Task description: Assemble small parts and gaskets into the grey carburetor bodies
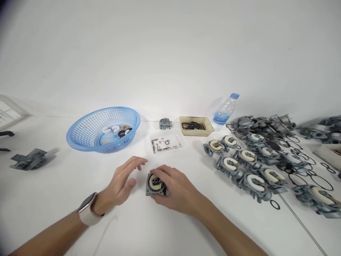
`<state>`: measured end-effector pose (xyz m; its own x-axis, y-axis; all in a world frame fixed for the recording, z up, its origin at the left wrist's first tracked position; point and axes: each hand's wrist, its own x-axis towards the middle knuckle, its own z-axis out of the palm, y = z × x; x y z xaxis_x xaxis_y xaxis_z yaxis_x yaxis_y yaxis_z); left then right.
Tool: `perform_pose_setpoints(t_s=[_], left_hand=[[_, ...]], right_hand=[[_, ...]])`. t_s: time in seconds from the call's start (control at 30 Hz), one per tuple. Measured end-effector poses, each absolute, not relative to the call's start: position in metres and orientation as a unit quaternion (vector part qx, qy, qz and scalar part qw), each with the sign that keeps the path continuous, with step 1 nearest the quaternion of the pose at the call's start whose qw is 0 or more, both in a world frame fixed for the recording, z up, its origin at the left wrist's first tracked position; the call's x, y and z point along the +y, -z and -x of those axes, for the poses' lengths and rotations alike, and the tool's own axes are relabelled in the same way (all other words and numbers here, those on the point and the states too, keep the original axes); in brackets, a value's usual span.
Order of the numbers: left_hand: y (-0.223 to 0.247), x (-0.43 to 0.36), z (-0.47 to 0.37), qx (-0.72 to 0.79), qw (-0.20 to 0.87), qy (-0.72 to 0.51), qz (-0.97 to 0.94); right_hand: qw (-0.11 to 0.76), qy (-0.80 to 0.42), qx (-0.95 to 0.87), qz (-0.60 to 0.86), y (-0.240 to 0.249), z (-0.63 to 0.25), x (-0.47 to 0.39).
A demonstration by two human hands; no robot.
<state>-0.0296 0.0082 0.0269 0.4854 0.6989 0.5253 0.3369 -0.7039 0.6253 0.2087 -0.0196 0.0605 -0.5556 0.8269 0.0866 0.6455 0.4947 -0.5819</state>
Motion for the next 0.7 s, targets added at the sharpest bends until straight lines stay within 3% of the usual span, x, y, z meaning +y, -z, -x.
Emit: perform_pose_setpoints(t_s=[0.13, 0.23, 0.53, 0.6, 0.7], left_hand=[[-0.026, 0.014, 0.035, 0.326, 0.206, -0.407, -0.828], [-0.025, 0.015, 0.033, 0.315, 0.177, -0.383, -0.850], [-0.025, 0.004, 0.027, 0.288, 0.077, -0.350, -0.888], [-0.026, 0.002, 0.025, 0.283, 0.058, -0.361, -0.887], [-0.030, -0.002, 0.020, 0.265, 0.021, -0.381, -0.885]], right_hand=[[0.088, -0.231, -0.856, 0.453, -0.078, -0.214, -0.026], [0.066, -0.210, -0.845, 0.487, -0.088, -0.239, -0.043], [0.178, -0.169, -0.702, 0.668, -0.065, -0.388, -0.147], [0.216, -0.131, -0.639, 0.727, -0.068, -0.425, -0.164], [0.192, -0.031, -0.559, 0.806, -0.074, -0.471, -0.177]])
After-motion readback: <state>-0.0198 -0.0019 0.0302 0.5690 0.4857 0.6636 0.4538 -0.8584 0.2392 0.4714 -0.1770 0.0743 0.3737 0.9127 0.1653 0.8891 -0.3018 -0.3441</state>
